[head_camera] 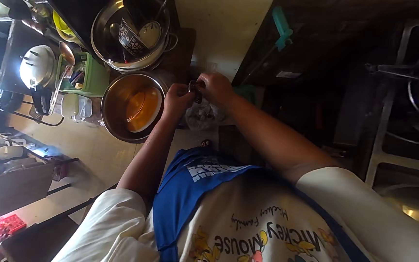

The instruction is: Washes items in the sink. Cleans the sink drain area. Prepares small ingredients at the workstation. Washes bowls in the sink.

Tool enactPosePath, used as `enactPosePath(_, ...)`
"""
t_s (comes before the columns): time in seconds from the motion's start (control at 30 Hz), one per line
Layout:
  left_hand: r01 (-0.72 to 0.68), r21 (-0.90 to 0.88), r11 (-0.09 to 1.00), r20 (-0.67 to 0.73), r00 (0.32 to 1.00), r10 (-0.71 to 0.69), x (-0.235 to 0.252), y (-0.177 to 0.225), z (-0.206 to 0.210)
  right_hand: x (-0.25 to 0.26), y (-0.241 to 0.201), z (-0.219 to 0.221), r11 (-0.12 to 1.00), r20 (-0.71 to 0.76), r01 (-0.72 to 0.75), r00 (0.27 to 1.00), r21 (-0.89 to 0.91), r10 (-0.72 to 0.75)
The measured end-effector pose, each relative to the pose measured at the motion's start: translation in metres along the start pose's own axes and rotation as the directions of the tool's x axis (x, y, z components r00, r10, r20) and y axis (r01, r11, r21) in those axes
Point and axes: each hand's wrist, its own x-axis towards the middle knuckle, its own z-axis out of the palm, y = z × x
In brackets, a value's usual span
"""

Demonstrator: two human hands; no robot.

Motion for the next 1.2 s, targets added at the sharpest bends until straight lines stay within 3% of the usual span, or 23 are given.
enactPosePath(0.23,0.018,-0.028,0.999,-0.013,1.000,-0.018,0.003,0.000,-0.003,0.002,0.011,-0.004,0.997,-0.036,-0.072,0.997,0.025,0.073)
enactPosePath(0.53,-0.021,0.011,1.000,-0.026,0.999,0.022,-0.001,0.009,-0.010,0.011,0.031,0.014,0.979,0.176,-0.164,0.967,-0.124,0.184)
enactPosePath(0.73,-0.049,0.019,0.999,-0.029,0.998,0.050,0.004,0.012,-0.013,0.017,0.032,0.012,0.988,0.248,-0.151,0.959,0.028,0.140)
enactPosePath(0.87,-0.061,0.051,0.997,-0.030,0.998,0.063,0.008,0.010,-0.013,0.013,0.018,-0.001,0.912,0.158,-0.242,0.967,0.332,0.199)
enactPosePath(0.93,-0.060,0.060,0.996,-0.025,0.998,0.061,0.009,0.010,-0.012,0.012,0.010,-0.004,0.897,0.088,-0.219,0.976,0.384,0.200)
enactPosePath(1.2,-0.101,0.119,0.988,-0.003,0.995,0.102,0.007,0.010,-0.006,0.013,0.002,0.002,1.000,-0.096,-0.004,0.995,0.015,0.006)
